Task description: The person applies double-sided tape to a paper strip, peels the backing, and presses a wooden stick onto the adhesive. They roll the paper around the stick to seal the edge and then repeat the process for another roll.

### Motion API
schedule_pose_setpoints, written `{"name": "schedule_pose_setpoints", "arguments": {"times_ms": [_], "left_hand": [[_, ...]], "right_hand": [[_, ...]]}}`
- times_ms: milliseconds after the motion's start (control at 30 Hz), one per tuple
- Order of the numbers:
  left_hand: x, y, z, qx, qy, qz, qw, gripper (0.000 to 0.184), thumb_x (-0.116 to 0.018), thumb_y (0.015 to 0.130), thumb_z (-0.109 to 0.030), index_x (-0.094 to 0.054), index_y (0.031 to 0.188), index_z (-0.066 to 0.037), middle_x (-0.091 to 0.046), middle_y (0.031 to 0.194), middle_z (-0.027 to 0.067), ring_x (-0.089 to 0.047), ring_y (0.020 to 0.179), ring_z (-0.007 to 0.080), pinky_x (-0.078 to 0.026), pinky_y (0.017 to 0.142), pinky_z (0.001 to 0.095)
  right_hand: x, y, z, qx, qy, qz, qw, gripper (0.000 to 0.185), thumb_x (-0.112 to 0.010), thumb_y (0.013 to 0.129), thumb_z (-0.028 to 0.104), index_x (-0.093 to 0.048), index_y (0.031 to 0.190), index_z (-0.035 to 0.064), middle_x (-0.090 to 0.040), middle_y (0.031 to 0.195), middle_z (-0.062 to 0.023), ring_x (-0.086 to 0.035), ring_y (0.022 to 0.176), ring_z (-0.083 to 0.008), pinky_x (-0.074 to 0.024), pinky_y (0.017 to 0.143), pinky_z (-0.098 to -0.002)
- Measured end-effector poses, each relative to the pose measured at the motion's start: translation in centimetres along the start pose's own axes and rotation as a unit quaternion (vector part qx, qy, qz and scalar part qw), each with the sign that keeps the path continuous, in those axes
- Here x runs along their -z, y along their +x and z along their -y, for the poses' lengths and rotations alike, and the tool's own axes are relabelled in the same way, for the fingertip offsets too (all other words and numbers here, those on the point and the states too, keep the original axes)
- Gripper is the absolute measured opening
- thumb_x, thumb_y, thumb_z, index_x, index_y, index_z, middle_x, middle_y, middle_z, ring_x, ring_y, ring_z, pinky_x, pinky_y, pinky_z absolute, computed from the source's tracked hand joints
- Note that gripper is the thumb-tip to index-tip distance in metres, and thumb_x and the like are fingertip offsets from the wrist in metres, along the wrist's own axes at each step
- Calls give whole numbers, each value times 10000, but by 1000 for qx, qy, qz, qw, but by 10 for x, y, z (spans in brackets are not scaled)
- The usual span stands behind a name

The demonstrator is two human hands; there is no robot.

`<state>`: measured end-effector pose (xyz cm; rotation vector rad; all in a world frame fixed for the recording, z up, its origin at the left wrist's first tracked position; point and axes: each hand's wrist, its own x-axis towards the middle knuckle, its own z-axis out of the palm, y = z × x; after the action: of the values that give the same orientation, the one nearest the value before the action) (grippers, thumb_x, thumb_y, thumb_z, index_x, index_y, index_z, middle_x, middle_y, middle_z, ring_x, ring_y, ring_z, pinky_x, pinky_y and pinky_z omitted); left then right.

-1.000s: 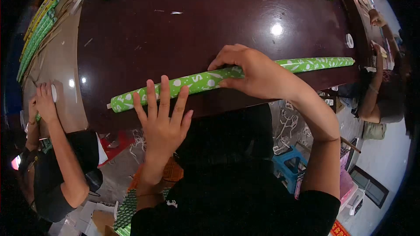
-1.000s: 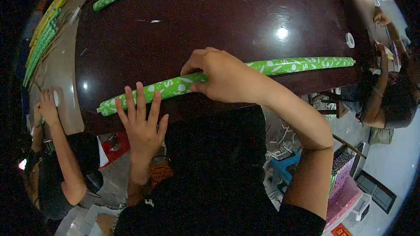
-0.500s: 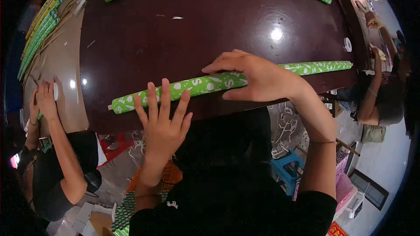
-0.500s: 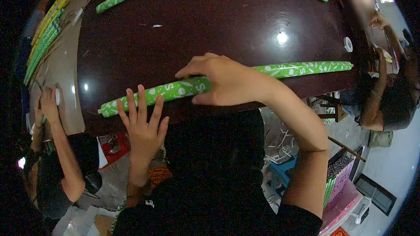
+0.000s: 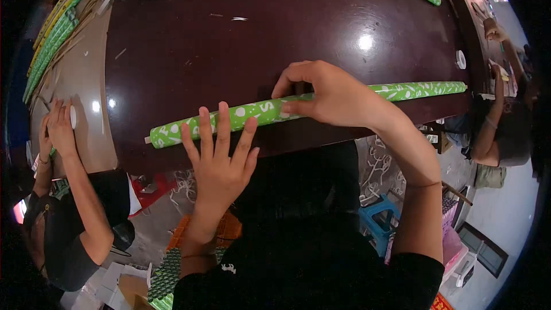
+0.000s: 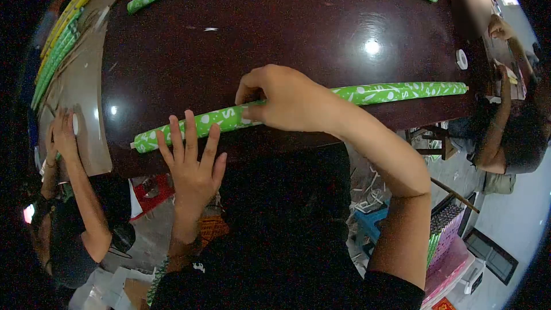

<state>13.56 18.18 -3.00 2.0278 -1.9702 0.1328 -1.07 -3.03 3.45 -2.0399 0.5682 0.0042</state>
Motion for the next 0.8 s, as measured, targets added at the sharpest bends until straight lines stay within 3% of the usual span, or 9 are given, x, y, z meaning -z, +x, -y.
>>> {"name": "schedule_pose_setpoints", "arguments": {"times_ms": [33,67,167,233,400,467,700,800], "left_hand": [[0,0,-1,2,0,0,1000,560,-634,907,-264,-484,1439,-174,-250,1575,222,-170,1460,456,-103,1125,698],[-1,0,-1,4,0,0,1000,557,-631,909,-263,-483,1439,-174,-252,1574,221,-173,1459,457,-106,1123,700],[-3,0,-1,1,2,-8,1000,546,-617,917,-268,-486,1438,-171,-250,1575,221,-181,1455,462,-107,1119,704],[-2,1,-1,-1,5,-6,1000,535,-605,922,-275,-490,1434,-168,-253,1574,224,-185,1453,464,-108,1119,703],[-3,1,1,-3,13,-8,1000,520,-573,936,-300,-495,1430,-159,-266,1567,231,-192,1450,470,-112,1120,697],[-4,1,1,-3,8,-9,1000,523,-564,940,-308,-490,1436,-158,-275,1562,235,-189,1451,471,-112,1121,693],[-3,0,2,-5,15,-3,1000,548,-568,939,-324,-465,1454,-166,-240,1578,227,-179,1455,465,-105,1125,690],[-3,0,4,-7,13,-7,1000,553,-569,940,-326,-455,1461,-177,-227,1583,223,-173,1459,459,-95,1130,685]], "right_hand": [[2,0,1,-9,28,19,999,184,-751,816,148,-669,898,5,-648,845,-85,-606,793,-208,-481,734,-331],[2,1,1,-8,25,21,999,184,-751,816,148,-669,898,5,-648,845,-85,-606,793,-208,-481,734,-331],[-6,1,3,-25,17,7,1000,212,-768,804,182,-662,855,6,-656,838,-95,-615,797,-225,-483,731,-341],[-17,2,9,1,-112,-67,991,298,-753,802,304,-678,872,24,-680,839,-157,-661,874,-333,-507,781,-435],[-20,-3,-2,39,-109,-82,990,328,-757,800,335,-662,878,31,-666,898,-144,-642,925,-328,-497,798,-442],[-14,-5,-7,52,-39,-56,996,299,-752,809,304,-659,896,33,-655,914,-143,-631,942,-333,-491,817,-438],[-18,-7,3,43,-101,-68,992,273,-764,791,217,-656,956,28,-644,926,-146,-615,950,-349,-484,856,-439],[-11,-14,-8,81,-82,-57,992,313,-782,763,167,-657,1013,25,-633,1018,-148,-604,1008,-339,-486,875,-438]]}}
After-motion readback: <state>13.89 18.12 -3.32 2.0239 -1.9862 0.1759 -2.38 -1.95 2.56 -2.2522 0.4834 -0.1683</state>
